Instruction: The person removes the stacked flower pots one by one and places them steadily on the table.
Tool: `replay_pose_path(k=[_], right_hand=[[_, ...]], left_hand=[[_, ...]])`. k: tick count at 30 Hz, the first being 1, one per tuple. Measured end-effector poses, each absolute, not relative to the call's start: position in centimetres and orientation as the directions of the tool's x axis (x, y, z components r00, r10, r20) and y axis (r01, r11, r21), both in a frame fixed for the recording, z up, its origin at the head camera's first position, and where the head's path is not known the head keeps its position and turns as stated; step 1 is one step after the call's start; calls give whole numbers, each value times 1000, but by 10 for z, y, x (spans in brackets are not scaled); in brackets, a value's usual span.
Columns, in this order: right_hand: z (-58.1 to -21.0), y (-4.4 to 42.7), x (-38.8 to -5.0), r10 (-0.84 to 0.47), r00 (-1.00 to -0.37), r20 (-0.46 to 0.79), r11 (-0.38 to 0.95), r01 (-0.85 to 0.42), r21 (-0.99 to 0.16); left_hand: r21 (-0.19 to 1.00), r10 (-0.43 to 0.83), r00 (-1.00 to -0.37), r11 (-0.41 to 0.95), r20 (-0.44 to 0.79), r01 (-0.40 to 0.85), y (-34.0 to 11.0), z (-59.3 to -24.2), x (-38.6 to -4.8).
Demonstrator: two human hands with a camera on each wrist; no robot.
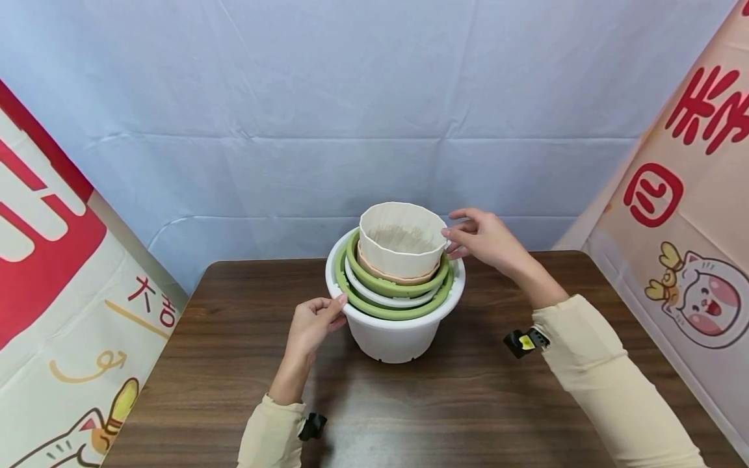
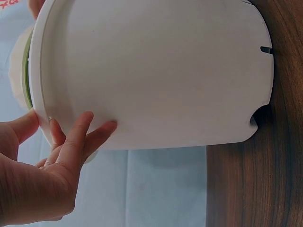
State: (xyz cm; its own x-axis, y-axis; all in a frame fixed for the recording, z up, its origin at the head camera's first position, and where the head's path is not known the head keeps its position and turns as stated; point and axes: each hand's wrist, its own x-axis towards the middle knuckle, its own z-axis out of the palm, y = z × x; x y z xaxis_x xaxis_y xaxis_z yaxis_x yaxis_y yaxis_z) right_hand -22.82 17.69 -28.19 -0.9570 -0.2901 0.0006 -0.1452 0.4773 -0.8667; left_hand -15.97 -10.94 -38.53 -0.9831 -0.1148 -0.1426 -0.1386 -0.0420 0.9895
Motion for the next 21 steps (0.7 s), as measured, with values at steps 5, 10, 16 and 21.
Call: replay_pose_path(k=[5,10,16,21], right_hand=[[-282,175,-228,-293,-956,-2,453,-137,-881],[-283,173,-230,-297,-955,-22,440,-117,-890],[-283,173,-232,-298,-953,-45,441,-95,-893],[-283,171,-233,-302,-953,-32,440,-110,-891]], left_hand=[[990,-112,-984,-42,-141,-137,-110,-386,-160],[990,-110,-984,-39,-143,-139,-110,-386,-159],[989,-108,-983,-42,-147,-143,-110,-386,-159],[988,-109,-982,-36,-152,-148,-111,-386,-160]])
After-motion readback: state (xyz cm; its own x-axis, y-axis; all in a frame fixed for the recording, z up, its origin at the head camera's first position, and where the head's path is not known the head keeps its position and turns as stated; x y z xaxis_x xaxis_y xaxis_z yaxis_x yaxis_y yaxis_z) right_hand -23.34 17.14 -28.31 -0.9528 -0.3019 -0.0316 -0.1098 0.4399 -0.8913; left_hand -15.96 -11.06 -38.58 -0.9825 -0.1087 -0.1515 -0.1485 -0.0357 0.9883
